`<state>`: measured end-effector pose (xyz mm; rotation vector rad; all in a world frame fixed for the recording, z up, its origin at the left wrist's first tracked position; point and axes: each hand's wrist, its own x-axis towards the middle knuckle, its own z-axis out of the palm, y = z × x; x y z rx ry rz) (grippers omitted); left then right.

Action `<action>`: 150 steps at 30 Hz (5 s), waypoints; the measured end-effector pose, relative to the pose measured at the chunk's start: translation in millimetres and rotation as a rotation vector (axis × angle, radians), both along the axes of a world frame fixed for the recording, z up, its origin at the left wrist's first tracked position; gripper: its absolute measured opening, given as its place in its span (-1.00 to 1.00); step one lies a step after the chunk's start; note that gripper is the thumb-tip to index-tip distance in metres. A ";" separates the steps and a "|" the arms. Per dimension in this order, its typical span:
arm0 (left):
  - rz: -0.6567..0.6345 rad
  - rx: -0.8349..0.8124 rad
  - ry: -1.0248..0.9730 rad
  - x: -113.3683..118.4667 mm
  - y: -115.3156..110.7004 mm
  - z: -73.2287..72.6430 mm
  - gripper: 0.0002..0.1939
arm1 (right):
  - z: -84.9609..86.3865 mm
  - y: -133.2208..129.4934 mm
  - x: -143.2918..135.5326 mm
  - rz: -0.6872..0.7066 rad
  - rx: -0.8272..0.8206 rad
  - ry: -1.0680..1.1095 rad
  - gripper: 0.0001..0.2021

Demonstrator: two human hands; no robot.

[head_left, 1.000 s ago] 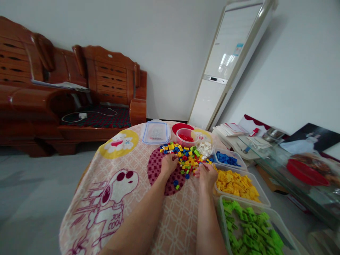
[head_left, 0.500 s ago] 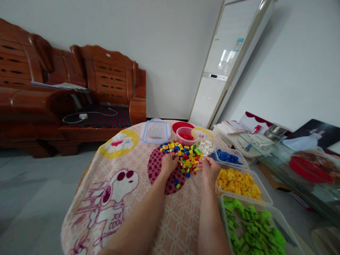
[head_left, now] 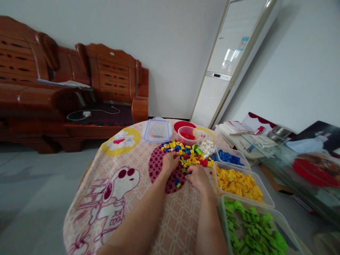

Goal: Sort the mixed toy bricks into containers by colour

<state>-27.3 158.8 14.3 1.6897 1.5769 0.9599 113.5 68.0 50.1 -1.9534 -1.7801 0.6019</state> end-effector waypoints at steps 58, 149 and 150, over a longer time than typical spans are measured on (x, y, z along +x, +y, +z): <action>-0.008 0.009 -0.014 -0.7 0.7 -3.6 -0.83 | 11.8 -2.6 -41.5 0.148 -0.091 -0.066 -0.93; -0.009 -0.033 -0.037 0.5 -3.3 4.2 -0.84 | 29.6 73.0 40.4 -0.362 -0.247 -0.679 -0.57; -0.011 -0.032 -0.034 0.4 -3.3 4.0 -0.84 | 29.4 72.9 39.7 -0.370 -0.247 -0.684 -0.57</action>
